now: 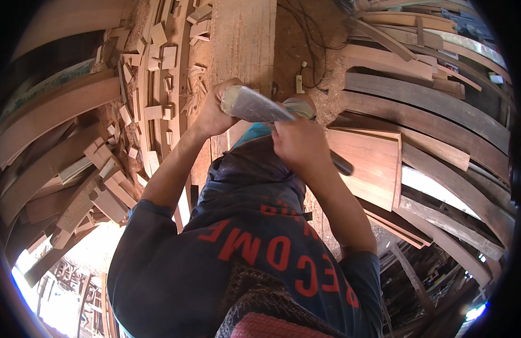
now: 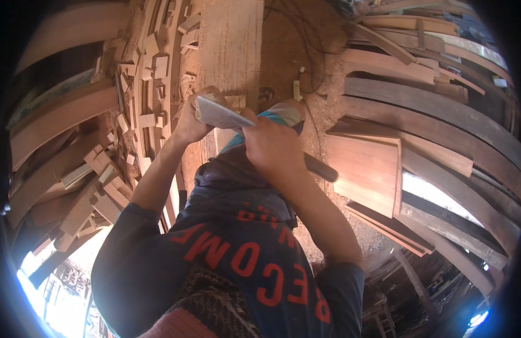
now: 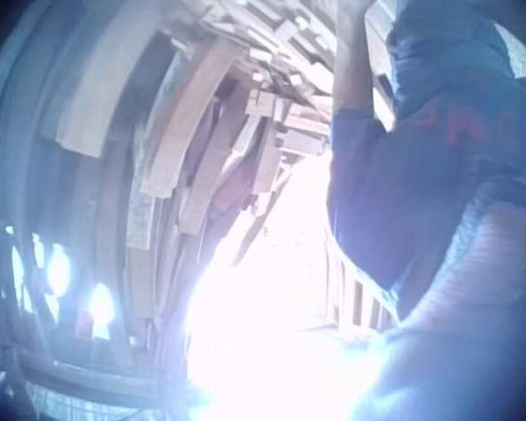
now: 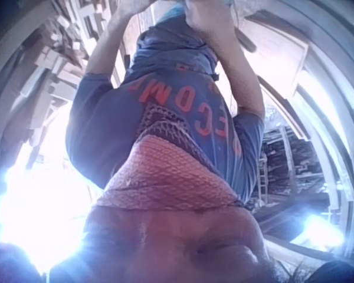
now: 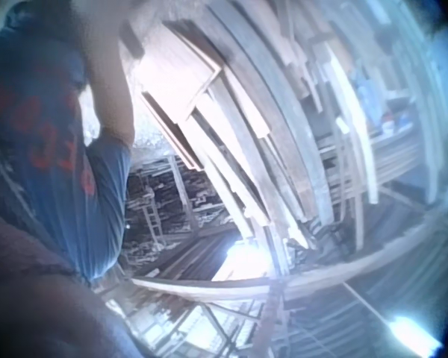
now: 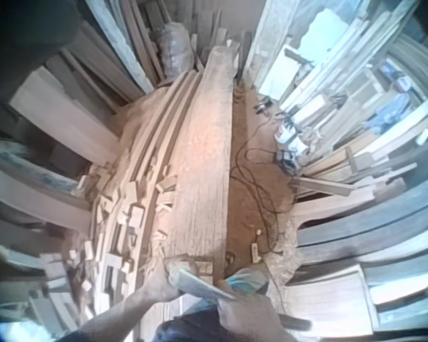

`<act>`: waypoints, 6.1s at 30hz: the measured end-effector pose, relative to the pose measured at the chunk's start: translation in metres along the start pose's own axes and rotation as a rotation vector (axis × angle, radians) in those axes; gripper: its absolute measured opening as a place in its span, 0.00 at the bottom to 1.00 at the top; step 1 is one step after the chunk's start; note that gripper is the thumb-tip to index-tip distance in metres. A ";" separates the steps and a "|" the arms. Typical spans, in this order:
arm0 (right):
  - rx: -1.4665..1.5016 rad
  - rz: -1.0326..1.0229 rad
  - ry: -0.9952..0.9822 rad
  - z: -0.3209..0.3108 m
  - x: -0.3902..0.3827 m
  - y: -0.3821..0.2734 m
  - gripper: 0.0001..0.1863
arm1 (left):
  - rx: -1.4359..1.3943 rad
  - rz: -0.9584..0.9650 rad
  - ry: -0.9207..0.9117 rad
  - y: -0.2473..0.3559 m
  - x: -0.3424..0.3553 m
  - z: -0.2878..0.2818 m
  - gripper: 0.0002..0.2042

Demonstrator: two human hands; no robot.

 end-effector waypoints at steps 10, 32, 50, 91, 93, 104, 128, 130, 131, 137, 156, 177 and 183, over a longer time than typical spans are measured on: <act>0.083 0.444 -0.097 0.029 -0.039 0.089 0.12 | -0.039 -0.199 0.109 -0.024 0.021 -0.029 0.10; 0.014 0.163 0.065 0.021 -0.037 0.067 0.10 | -0.204 -0.258 0.257 -0.054 0.017 -0.024 0.07; -0.062 0.038 0.168 0.006 -0.052 0.032 0.07 | -0.028 0.180 -0.041 -0.005 -0.009 0.066 0.13; 1.362 0.618 -0.130 -0.022 -0.159 0.375 0.16 | 0.511 -0.815 0.625 -0.104 -0.208 0.156 0.37; 1.326 0.570 -0.157 -0.031 -0.138 0.358 0.15 | 0.567 -0.949 0.559 -0.082 -0.199 0.133 0.35; 1.179 0.494 -0.210 -0.055 -0.110 0.318 0.21 | 0.774 -0.672 0.734 -0.093 -0.150 0.068 0.26; 1.109 0.444 -0.208 -0.056 -0.111 0.316 0.16 | 0.974 -0.882 0.337 -0.084 -0.144 0.127 0.58; 1.080 0.440 -0.213 -0.064 -0.113 0.308 0.16 | 0.944 -0.850 0.323 -0.088 -0.153 0.125 0.59; 1.082 0.428 -0.205 -0.068 -0.114 0.304 0.16 | 0.929 -0.835 0.316 -0.089 -0.155 0.125 0.59; 1.079 0.331 -0.198 -0.089 -0.117 0.297 0.16 | 0.930 -0.898 0.258 -0.092 -0.183 0.121 0.63; 1.643 0.077 -0.397 -0.033 -0.090 0.133 0.15 | 0.917 0.809 -0.349 0.161 -0.056 0.207 0.32; 1.269 0.645 -0.141 0.019 -0.093 0.079 0.15 | -0.027 -0.095 -0.187 -0.015 0.033 -0.047 0.12; 1.123 0.541 -0.021 -0.010 -0.078 0.043 0.12 | -0.034 -0.032 -0.174 -0.010 0.033 -0.046 0.12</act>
Point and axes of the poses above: each hand's wrist, its own x-axis towards the middle knuckle, its own z-axis out of the palm, y = z × x, the point moved 4 cm from there along x, towards the middle knuckle, and after that the axes turned 5 degrees about z, right-handed, at the moved point
